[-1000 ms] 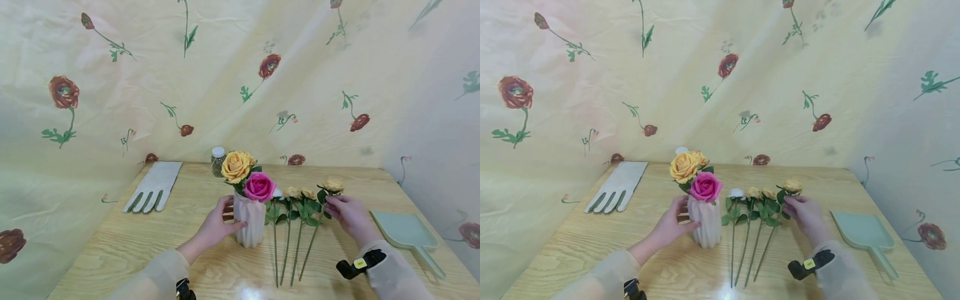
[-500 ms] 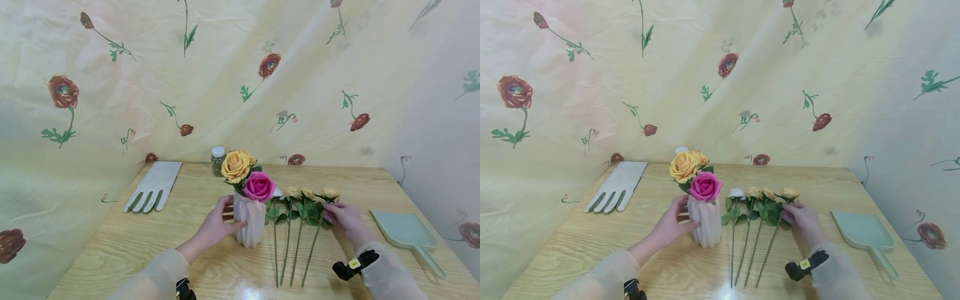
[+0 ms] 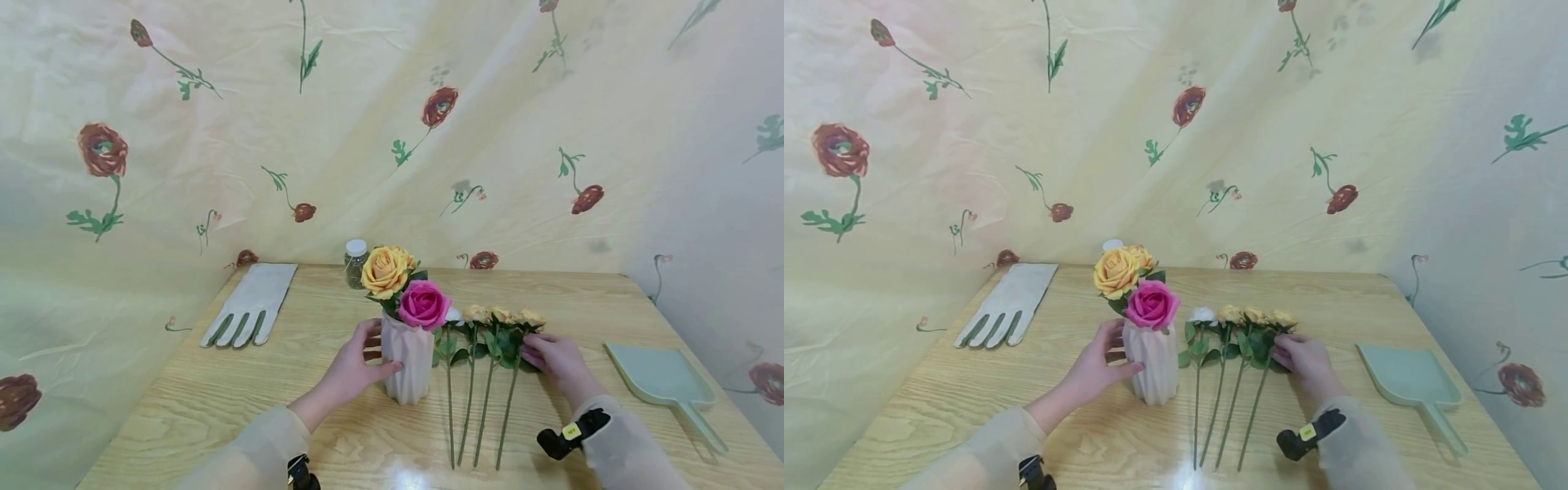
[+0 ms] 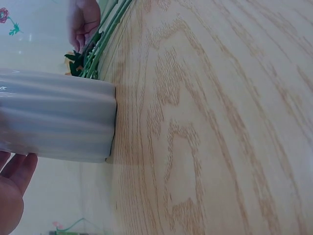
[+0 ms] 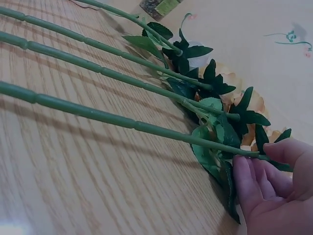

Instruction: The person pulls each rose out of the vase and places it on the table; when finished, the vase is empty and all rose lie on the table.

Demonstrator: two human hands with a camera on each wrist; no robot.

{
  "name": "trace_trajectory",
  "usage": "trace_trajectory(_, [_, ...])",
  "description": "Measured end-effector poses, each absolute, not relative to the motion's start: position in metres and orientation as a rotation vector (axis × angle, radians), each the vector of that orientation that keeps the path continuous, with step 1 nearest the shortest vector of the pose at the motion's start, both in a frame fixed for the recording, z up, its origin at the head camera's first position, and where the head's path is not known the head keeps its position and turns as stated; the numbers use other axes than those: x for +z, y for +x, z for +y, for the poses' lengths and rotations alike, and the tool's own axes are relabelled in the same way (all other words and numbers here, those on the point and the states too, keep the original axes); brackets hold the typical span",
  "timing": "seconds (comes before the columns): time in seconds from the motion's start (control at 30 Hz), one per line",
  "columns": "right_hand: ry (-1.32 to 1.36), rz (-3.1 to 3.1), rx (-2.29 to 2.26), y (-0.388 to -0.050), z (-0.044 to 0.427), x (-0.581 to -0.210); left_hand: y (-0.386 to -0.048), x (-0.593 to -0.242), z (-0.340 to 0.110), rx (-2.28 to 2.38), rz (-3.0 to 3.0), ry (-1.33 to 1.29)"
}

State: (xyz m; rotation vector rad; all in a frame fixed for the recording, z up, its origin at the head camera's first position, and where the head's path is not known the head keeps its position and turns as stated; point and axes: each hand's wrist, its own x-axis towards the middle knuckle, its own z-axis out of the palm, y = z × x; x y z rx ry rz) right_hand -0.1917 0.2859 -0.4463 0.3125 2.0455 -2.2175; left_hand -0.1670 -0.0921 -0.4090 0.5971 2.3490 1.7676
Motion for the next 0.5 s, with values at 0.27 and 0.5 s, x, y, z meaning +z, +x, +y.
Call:
trace_trajectory(0.27, [0.279, 2.061, -2.201, -0.188, 0.286, -0.439, -0.167, -0.409, -0.092, 1.761, 2.356, 0.596])
trace_trajectory(0.5, [0.230, 2.187, -2.062, -0.186, 0.286, -0.434, -0.167, -0.409, -0.092, 1.758, 2.355, 0.580])
